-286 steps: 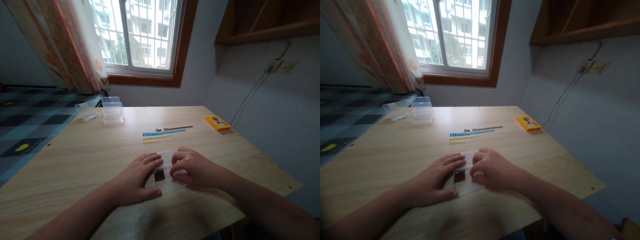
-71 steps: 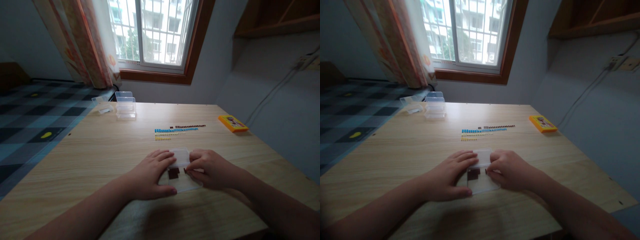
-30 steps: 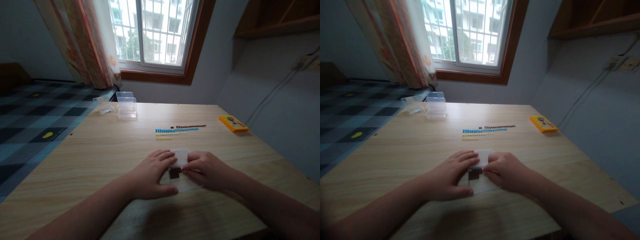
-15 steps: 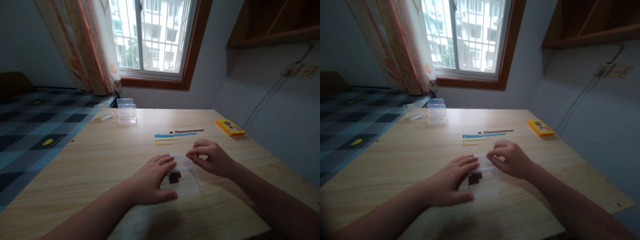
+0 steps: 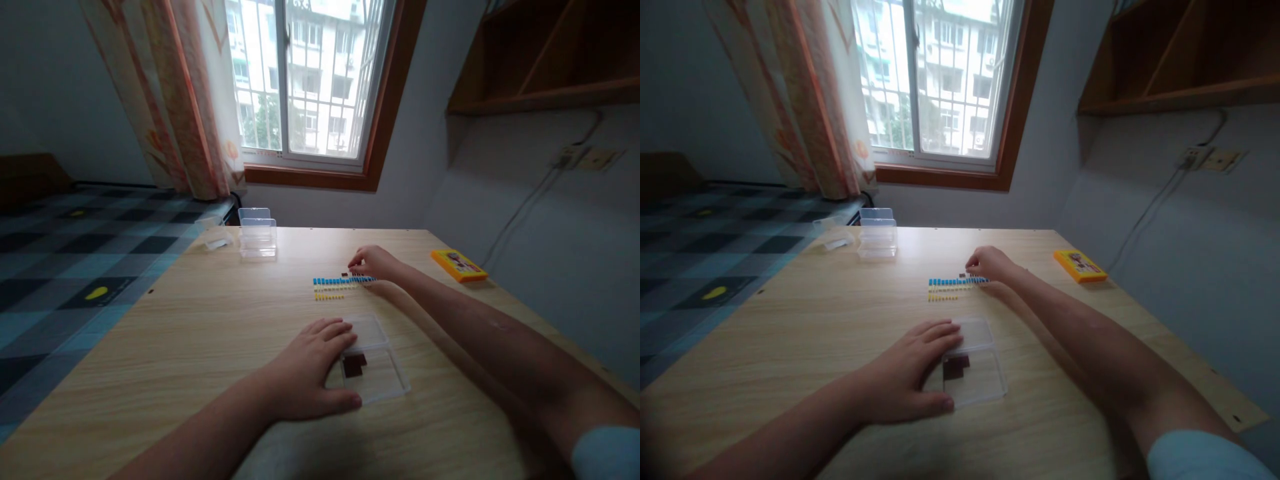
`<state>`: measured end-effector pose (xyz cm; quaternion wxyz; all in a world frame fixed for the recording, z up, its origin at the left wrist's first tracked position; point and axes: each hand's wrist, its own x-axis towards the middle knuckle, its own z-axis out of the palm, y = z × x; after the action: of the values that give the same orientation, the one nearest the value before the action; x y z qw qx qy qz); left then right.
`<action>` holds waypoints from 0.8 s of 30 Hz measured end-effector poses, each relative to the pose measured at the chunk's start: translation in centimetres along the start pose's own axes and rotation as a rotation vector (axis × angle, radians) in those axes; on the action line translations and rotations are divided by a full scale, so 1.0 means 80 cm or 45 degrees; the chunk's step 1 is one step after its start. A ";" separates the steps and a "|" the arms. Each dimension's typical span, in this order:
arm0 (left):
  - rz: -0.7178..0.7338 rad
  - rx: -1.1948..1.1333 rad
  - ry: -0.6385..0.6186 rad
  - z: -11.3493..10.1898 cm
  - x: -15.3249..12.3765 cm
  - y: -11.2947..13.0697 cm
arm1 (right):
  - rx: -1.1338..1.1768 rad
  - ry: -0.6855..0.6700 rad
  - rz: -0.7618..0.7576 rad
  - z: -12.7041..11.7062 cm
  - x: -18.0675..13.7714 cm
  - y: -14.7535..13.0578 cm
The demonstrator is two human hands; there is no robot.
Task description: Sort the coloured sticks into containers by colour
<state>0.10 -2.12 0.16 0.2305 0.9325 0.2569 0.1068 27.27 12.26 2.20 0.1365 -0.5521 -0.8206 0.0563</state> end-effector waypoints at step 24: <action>-0.002 0.029 -0.032 0.001 0.002 0.001 | 0.272 0.105 -0.183 -0.057 -0.102 -0.073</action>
<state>0.27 -2.11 0.15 0.2230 0.9361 0.2559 0.0918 26.22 2.25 6.67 0.2318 -0.4759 -0.8412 0.1105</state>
